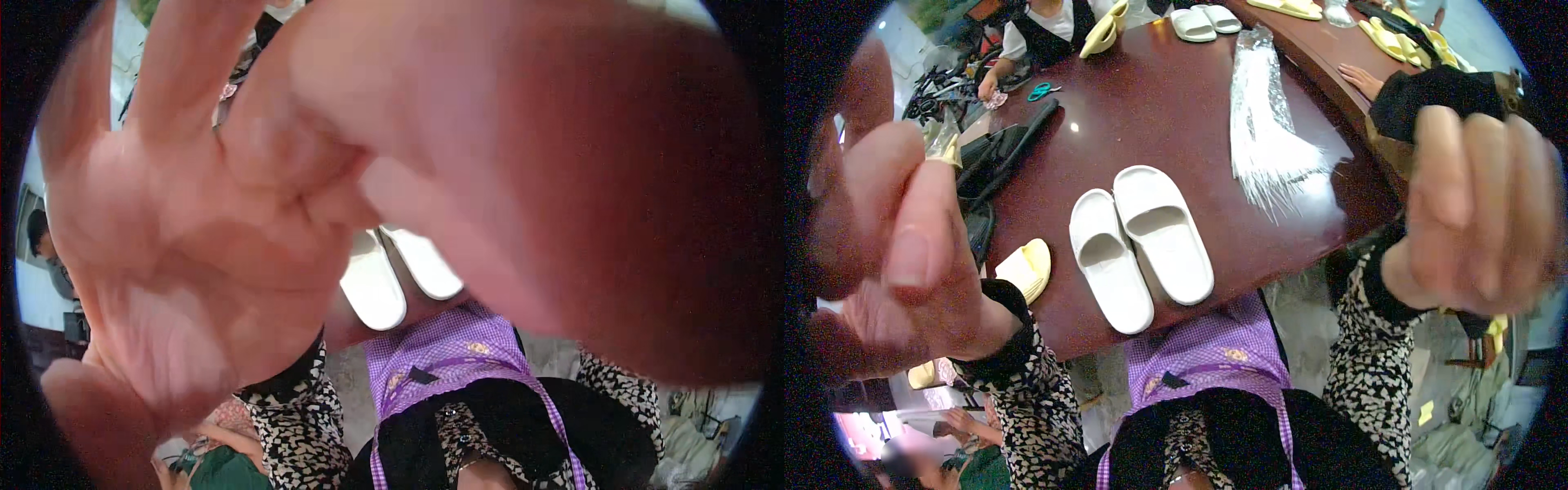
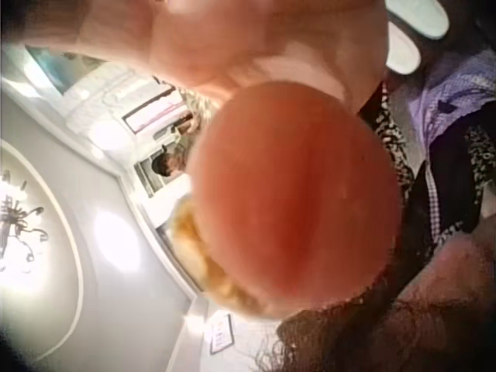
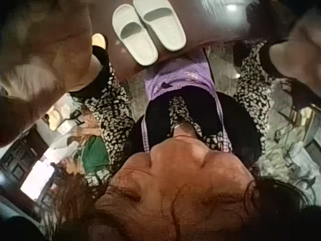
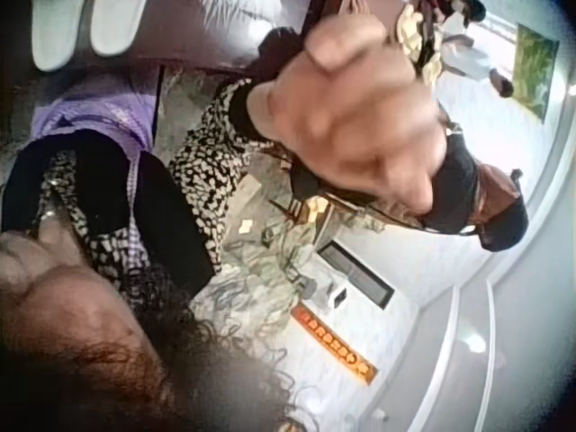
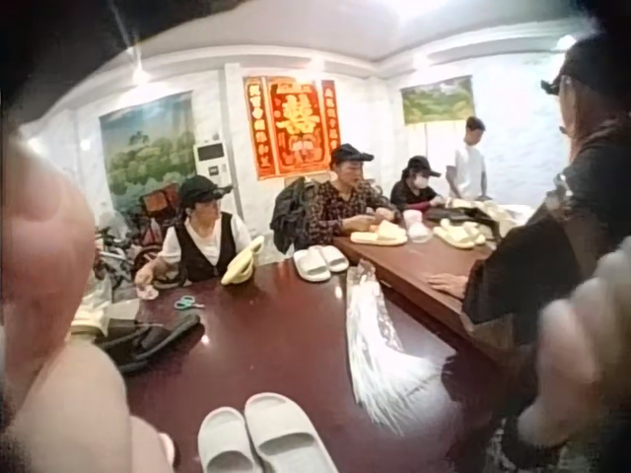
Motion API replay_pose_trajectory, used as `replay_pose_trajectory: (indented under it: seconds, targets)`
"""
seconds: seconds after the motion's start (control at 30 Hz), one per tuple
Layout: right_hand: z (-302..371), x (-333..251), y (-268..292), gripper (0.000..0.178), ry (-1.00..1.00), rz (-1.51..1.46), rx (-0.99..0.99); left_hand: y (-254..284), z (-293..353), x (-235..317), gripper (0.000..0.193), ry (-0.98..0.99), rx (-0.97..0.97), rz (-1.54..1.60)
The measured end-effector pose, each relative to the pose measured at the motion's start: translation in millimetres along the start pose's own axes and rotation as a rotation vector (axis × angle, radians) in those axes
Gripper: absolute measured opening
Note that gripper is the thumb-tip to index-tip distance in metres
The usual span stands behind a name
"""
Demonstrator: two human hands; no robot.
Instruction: The person pairs slippers together by taking plastic tag fasteners from the table and threading them through each pair of slippers by hand.
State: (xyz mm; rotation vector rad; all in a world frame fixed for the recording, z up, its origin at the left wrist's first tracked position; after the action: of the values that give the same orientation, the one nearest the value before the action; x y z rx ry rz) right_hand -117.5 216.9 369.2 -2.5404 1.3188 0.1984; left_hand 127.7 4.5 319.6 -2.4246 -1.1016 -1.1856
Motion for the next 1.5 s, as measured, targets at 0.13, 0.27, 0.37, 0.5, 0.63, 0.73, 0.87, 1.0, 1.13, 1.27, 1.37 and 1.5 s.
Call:
replay_pose_trajectory:
  seconds: [0.13, 0.27, 0.37, 0.5, 0.63, 0.73, 0.87, 1.0, 1.13, 1.27, 1.37, 1.5]
  targets:
    - [71, 37, 31, 0.029, -0.120, 0.230, 0.329, -6, 25, -18, 0.076, -0.017, 0.006, 0.024]
    - [152, 91, 64, 0.026, -0.545, 0.713, 0.616, 14, 28, -33, 0.073, 0.009, 0.042, 0.011]
    - [193, 123, 58, 0.013, -0.934, 0.852, 0.518, 25, 53, -55, 0.058, 0.143, 0.211, -0.067]
    - [221, 172, 59, 0.016, -0.975, 0.902, 0.230, 60, 157, -134, 0.033, 0.621, 0.565, -0.311]
    - [218, 213, 59, 0.019, -1.079, 0.942, 0.104, 42, 228, -148, 0.028, 0.721, 0.507, -0.637]
    - [206, 240, 60, 0.021, -1.193, 1.021, 0.029, 54, 241, -130, 0.029, 0.685, 0.549, -0.815]
    - [202, 278, 60, 0.027, -1.278, 1.197, -0.122, 93, 251, -98, 0.033, 0.578, 0.556, -1.302]
    - [215, 307, 73, 0.032, -1.199, 1.356, -0.154, 141, 253, -76, 0.036, 0.455, 0.655, -1.810]
    - [208, 309, 80, 0.036, -0.980, 1.458, -0.062, 205, 274, -73, 0.038, 0.648, 0.723, -1.766]
    - [222, 303, 97, 0.031, -0.974, 1.401, -0.030, 242, 314, -83, 0.037, 0.873, 0.860, -1.470]
    - [205, 276, 115, 0.029, -0.915, 1.541, 0.062, 293, 359, -111, 0.032, 0.727, 0.842, -1.638]
    - [170, 228, 157, 0.026, -0.995, 1.607, 0.030, 359, 380, -156, 0.039, 0.946, 0.689, -1.600]
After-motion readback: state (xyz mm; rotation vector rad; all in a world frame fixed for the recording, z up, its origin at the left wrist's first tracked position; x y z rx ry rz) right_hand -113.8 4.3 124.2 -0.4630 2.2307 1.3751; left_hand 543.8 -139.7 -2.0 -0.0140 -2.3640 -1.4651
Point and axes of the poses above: each hand's wrist, its own z-axis away from the middle knuckle, its own y-axis out of the back of the hand, x = y × z, the point moved 5 cm from there along -z, towards the middle knuckle, and after that the axes turned 15 degrees about -z, right-handed, at the moved point
